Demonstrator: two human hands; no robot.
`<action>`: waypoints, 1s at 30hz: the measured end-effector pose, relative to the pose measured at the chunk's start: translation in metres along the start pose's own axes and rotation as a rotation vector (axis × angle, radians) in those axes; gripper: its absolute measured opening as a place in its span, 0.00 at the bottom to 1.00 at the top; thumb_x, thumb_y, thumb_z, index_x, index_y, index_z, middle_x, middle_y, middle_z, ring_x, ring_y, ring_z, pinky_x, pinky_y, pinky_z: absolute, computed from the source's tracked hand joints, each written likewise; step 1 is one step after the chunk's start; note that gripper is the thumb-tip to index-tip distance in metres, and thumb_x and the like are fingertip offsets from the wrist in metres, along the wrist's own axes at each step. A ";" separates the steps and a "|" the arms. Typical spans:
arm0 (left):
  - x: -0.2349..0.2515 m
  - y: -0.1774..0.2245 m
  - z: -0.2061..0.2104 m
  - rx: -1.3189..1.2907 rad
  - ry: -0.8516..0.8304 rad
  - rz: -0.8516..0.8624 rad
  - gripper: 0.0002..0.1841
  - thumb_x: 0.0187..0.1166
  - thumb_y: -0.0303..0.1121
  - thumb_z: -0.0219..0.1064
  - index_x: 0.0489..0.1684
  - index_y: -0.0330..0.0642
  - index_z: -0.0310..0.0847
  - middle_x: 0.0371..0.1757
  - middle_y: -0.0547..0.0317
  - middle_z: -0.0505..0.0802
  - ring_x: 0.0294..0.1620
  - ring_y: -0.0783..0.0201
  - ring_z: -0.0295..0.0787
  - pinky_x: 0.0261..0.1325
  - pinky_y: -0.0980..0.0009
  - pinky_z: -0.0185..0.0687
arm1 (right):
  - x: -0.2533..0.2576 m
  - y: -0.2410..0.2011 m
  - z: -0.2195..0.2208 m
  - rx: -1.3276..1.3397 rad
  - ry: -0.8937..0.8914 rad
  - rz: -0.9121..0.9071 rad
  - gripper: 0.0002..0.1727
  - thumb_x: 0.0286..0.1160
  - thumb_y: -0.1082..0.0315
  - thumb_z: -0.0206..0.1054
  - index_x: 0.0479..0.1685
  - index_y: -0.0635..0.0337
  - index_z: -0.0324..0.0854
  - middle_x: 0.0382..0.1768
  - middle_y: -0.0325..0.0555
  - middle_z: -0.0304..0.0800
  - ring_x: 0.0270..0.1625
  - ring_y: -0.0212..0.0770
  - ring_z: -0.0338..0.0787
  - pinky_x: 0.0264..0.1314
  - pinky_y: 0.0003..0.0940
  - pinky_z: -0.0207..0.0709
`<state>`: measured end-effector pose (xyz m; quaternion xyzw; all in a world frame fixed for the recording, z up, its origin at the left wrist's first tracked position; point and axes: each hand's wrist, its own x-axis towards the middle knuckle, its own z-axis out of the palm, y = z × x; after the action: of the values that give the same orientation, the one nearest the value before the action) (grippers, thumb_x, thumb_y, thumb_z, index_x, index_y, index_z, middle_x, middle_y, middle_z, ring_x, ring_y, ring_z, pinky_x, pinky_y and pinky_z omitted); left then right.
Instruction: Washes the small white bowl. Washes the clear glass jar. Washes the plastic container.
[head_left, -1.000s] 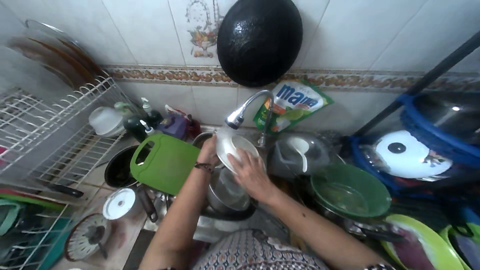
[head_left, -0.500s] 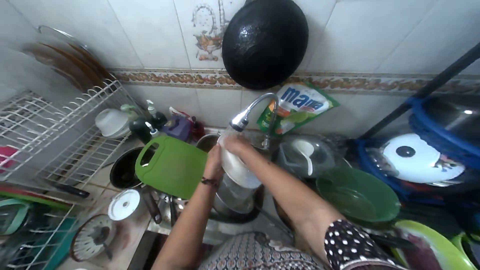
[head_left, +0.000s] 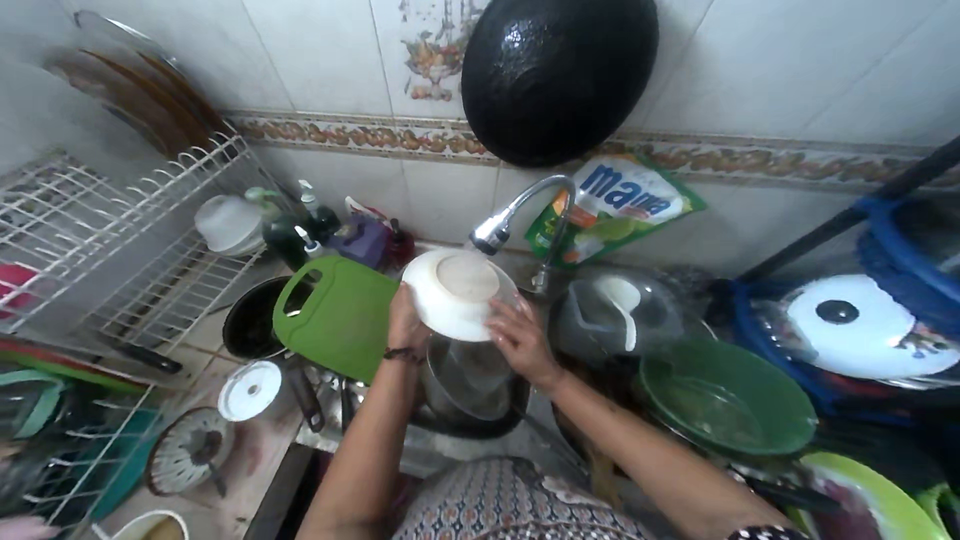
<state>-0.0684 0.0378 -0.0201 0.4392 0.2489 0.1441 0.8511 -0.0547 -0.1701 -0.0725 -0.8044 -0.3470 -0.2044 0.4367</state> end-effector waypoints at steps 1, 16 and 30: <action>-0.001 0.000 -0.002 -0.006 0.005 0.005 0.24 0.96 0.45 0.38 0.74 0.39 0.69 0.57 0.49 0.88 0.54 0.60 0.88 0.56 0.60 0.86 | 0.001 0.003 -0.004 0.021 0.013 0.080 0.15 0.79 0.63 0.64 0.41 0.63 0.94 0.65 0.57 0.92 0.76 0.71 0.80 0.80 0.69 0.65; -0.015 0.006 -0.005 0.103 0.040 0.007 0.23 0.96 0.43 0.40 0.69 0.35 0.73 0.49 0.50 0.90 0.45 0.65 0.89 0.50 0.65 0.87 | 0.128 -0.032 0.017 -0.237 -0.710 0.523 0.41 0.88 0.35 0.50 0.93 0.49 0.59 0.91 0.61 0.58 0.94 0.68 0.48 0.87 0.78 0.40; -0.026 0.032 -0.009 0.211 0.062 0.138 0.19 0.95 0.41 0.45 0.56 0.36 0.77 0.38 0.56 0.89 0.36 0.67 0.89 0.42 0.67 0.89 | 0.038 -0.019 0.003 0.067 -0.455 0.052 0.27 0.91 0.57 0.48 0.83 0.57 0.75 0.86 0.53 0.70 0.92 0.59 0.61 0.91 0.65 0.51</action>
<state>-0.0960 0.0502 0.0090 0.5379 0.2581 0.1888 0.7800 -0.0429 -0.1459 -0.0401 -0.8235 -0.4224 0.0051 0.3787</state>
